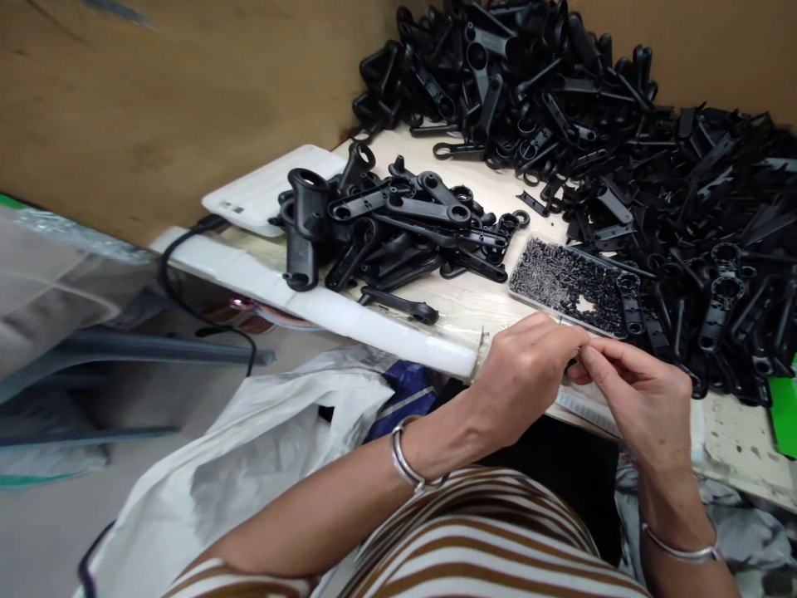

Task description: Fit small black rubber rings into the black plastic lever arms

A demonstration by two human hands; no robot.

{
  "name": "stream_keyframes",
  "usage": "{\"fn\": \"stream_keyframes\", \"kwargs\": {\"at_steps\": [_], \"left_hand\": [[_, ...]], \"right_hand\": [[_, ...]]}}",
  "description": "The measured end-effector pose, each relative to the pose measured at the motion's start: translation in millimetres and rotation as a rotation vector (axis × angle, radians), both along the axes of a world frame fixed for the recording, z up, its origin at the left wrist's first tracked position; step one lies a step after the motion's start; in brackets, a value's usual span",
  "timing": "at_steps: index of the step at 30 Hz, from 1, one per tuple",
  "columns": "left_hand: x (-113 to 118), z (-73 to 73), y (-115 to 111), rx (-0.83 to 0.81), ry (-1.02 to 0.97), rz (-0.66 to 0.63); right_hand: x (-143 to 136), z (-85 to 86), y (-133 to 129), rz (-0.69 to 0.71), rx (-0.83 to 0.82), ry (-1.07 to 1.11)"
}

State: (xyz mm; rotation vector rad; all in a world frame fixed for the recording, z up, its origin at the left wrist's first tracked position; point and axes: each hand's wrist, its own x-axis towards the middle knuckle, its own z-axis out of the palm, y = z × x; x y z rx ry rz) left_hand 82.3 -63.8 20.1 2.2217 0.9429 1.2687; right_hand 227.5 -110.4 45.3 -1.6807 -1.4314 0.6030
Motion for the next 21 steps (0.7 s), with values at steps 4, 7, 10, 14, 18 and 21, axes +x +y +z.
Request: {"fn": "stream_keyframes", "kwargs": {"at_steps": [4,7,10,14,18,21], "left_hand": [[0.6,-1.3,-1.1,0.010,-0.021,-0.022],[-0.9,-2.3,-0.5,-0.002,-0.011,-0.008],[-2.5,-3.6,0.6,-0.026,0.013,0.008],[-3.0,-3.8,2.9,-0.058,-0.017,-0.001],[-9.4,0.7,5.7,-0.105,-0.011,-0.063],[-21.6,3.8,7.3,-0.054,0.078,-0.125]], "right_hand": [[0.4,-2.0,3.3,0.032,0.056,-0.174],[2.4,-4.7,4.0,0.068,0.092,-0.250],[5.4,-6.7,4.4,0.122,0.097,-0.256],[8.8,-8.4,7.7,0.193,0.114,-0.309],[12.7,-7.9,10.7,0.158,0.134,-0.355],[19.2,-7.4,9.0,0.112,0.119,-0.340]]}}
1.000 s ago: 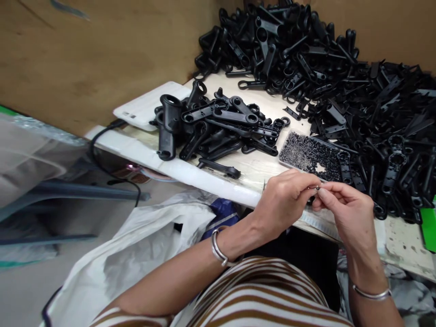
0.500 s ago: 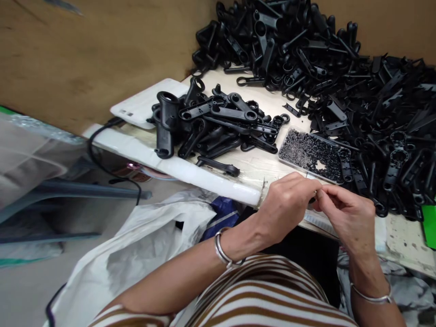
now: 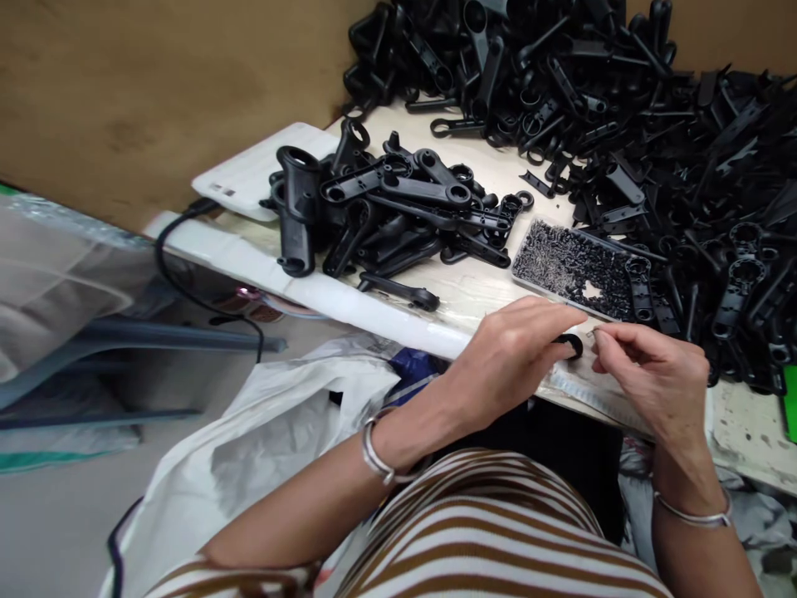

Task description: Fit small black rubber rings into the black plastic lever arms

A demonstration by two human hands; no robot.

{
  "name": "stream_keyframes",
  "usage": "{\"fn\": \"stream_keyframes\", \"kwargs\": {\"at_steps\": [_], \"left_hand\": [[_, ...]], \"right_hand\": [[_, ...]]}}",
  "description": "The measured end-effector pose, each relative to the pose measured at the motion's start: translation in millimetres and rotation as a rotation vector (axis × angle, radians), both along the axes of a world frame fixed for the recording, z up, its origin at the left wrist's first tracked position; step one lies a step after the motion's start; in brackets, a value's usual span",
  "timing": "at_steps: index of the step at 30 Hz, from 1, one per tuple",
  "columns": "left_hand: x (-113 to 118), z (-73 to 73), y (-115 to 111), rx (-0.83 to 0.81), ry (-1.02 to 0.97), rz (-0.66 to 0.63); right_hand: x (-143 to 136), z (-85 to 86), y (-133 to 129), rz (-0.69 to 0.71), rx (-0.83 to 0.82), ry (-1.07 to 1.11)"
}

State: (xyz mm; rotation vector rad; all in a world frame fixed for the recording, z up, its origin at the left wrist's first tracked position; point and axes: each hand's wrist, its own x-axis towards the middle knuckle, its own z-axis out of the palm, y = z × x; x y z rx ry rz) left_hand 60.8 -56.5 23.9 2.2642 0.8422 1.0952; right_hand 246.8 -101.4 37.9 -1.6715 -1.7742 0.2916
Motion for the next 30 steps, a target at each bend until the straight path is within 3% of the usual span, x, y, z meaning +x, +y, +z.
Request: {"fn": "stream_keyframes", "kwargs": {"at_steps": [6,14,22,26,30], "left_hand": [[-14.0,-11.0,-0.9,0.057,0.317,-0.049],[-3.8,-21.5,-19.0,0.027,0.241,-0.045],[-1.5,-27.5,-22.2,-0.015,0.185,-0.020],[-1.8,-28.4,-22.3,-0.021,0.164,-0.026],[-1.2,-29.1,-22.3,-0.003,0.150,-0.029]], "right_hand": [[14.4,-9.0,-11.6,0.009,-0.008,-0.086],[4.7,-17.2,-26.1,0.118,0.005,-0.203],[-2.7,-26.0,-32.0,0.119,0.059,-0.428],[-9.6,-21.8,-33.0,0.141,0.085,-0.495],[-25.7,-13.2,-33.9,0.107,-0.023,-0.607]]}}
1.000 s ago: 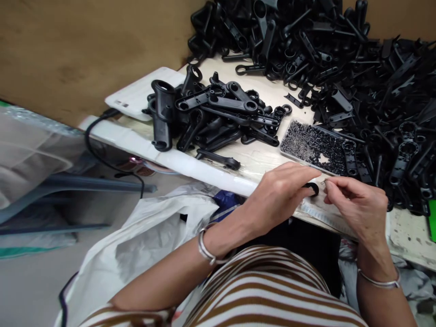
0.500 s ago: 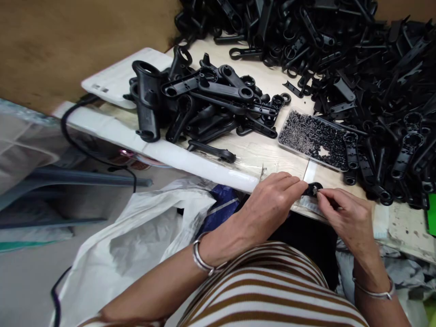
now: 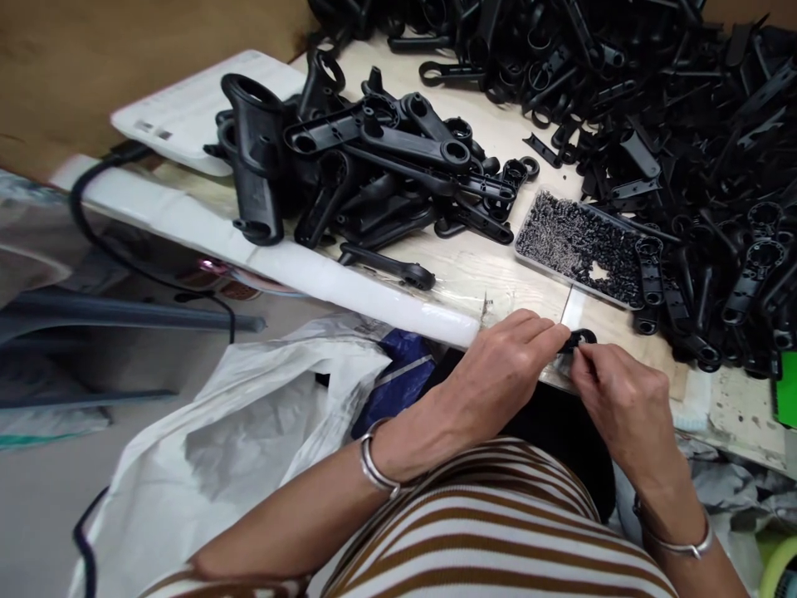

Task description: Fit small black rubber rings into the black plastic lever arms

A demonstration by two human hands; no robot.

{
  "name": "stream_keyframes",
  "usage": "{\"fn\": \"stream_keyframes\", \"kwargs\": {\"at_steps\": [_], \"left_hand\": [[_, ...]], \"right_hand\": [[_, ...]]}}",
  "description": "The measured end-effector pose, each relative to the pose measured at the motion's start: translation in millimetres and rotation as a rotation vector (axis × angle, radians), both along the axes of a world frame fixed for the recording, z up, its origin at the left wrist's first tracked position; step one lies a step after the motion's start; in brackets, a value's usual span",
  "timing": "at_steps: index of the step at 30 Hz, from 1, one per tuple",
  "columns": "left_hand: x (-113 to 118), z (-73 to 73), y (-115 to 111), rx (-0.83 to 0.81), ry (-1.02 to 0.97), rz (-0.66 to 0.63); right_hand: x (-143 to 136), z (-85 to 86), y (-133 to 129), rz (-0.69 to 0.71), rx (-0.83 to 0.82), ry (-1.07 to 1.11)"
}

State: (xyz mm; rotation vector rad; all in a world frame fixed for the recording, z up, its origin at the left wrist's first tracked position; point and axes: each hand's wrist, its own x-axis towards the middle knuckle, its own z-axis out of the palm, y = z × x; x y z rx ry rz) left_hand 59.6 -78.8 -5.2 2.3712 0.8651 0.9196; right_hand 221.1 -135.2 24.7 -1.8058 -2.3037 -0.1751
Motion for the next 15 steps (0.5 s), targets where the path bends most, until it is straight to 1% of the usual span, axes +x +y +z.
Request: {"fn": "stream_keyframes", "kwargs": {"at_steps": [3,7,9,12,15], "left_hand": [[0.3,-0.3,-0.2,-0.001,0.002,0.001],[-0.5,-1.7,-0.5,-0.032,-0.009,0.000],[-1.0,-2.9,-0.5,-0.042,-0.024,-0.006],[-1.4,-4.4,-0.4,-0.053,-0.045,-0.017],[-1.7,-4.8,0.0,-0.064,-0.055,-0.022]], "right_hand": [[-4.6,8.6,2.7,-0.062,-0.104,-0.039],[7.6,19.9,10.8,-0.052,-0.314,0.183],[13.4,22.2,13.8,-0.073,-0.372,0.243],[13.1,21.3,14.5,-0.125,-0.316,0.222],[6.3,19.6,12.9,-0.119,-0.246,0.151]]}}
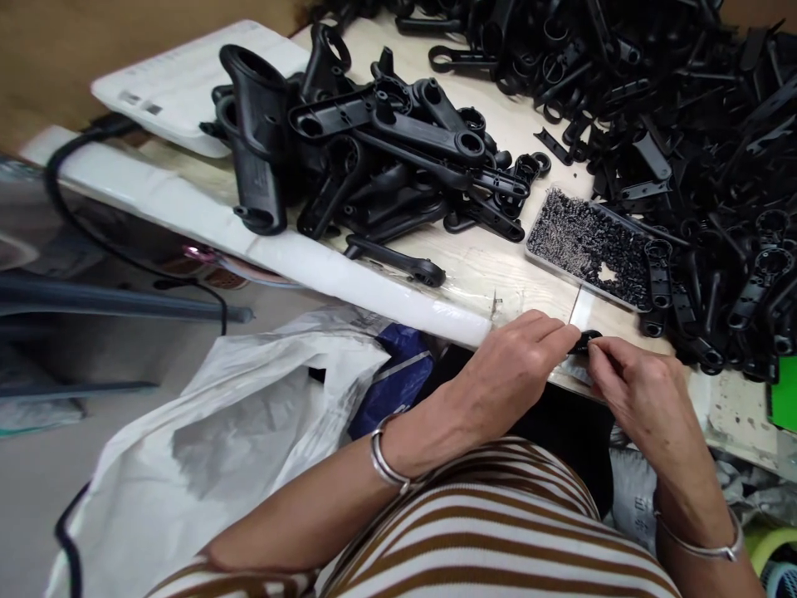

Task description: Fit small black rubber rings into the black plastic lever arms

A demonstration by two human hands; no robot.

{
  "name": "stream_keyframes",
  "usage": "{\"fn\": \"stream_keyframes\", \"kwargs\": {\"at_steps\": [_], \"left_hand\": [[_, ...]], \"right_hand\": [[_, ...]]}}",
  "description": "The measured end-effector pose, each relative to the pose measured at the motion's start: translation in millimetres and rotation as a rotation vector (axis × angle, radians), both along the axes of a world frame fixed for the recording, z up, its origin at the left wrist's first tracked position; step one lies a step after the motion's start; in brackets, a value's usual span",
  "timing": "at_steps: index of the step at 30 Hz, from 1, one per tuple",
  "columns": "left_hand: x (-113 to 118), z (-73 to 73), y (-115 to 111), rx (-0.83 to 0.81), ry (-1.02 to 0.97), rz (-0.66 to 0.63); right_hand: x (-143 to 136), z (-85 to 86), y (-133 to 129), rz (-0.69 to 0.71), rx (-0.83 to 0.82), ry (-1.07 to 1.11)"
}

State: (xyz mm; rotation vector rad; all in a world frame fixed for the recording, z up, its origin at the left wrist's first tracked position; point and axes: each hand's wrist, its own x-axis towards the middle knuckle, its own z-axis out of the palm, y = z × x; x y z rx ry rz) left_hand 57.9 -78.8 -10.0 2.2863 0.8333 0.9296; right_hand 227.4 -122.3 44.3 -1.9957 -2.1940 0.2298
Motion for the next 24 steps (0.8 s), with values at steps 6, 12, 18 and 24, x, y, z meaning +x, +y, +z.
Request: {"fn": "stream_keyframes", "kwargs": {"at_steps": [6,12,18,24], "left_hand": [[-0.8,0.7,0.7,-0.027,-0.017,-0.014],[-0.4,1.1,0.4,-0.013,-0.020,-0.015],[-0.4,0.5,0.0,0.000,-0.002,-0.009],[-0.1,2.0,-0.3,0.035,0.007,-0.002]], "right_hand": [[-7.3,1.2,-2.0,-0.012,0.000,-0.087],[-8.9,0.2,-2.8,-0.050,-0.053,-0.146],[-6.0,-0.5,-1.6,-0.065,-0.098,-0.107],[-11.0,0.5,-1.5,-0.002,-0.092,-0.253]]}}
